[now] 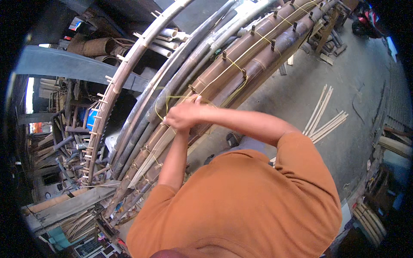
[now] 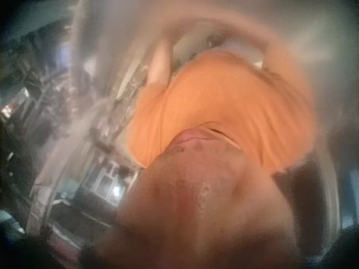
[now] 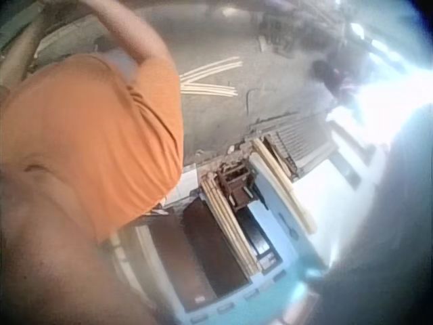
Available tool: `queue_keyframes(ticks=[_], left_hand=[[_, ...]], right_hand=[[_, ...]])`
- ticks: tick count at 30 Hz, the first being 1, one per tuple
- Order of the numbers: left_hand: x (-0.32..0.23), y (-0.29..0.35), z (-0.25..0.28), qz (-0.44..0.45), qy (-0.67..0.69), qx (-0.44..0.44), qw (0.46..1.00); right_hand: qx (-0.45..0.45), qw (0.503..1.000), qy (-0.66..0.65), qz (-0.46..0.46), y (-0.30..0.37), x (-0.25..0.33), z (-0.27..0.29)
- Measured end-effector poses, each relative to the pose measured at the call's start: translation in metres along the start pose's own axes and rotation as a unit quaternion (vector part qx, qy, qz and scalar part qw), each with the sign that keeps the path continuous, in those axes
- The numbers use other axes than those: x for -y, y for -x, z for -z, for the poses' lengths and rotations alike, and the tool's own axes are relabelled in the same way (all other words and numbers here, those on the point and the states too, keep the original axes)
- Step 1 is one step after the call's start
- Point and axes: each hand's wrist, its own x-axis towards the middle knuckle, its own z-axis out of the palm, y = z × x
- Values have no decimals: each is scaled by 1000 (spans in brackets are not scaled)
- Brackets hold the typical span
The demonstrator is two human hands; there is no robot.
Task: The person assembles a bamboo frame by inserting thin bamboo strips into pre-cut slots on a larger bamboo structure. They then secure each strip by wrapping and tying a yellow string around the joints. The person repeats this process for multiple strips, ensuring each is firmly attached to the frame.
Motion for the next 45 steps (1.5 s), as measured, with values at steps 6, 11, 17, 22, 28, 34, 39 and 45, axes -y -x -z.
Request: queue_keyframes(ticks=[6,11,17,22,28,34,39,45], left_hand=[[-55,-31,11,192,-132,129,964],[-50,-19,18,193,-138,98,967],[-77,-29,0,174,-110,30,978],[-90,-106,18,135,60,-45,988],[-28,-112,13,196,127,-100,967],[38,-102,1,272,34,-45,961],[38,-102,26,119,-183,7,976],[72,-119,203,240,247,-252,904]], right_hand=[[-68,981,-10,-182,-55,-140,20],[-113,964,-237,50,58,-28,65],[-56,995,-86,8,150,-104,-97],[-121,980,-159,-20,146,-104,-92],[-193,967,-164,-4,182,-107,-79],[-232,935,-253,-92,172,-72,-135],[-486,640,-590,-85,185,-87,-171],[-760,300,-452,-358,310,-146,-254]])
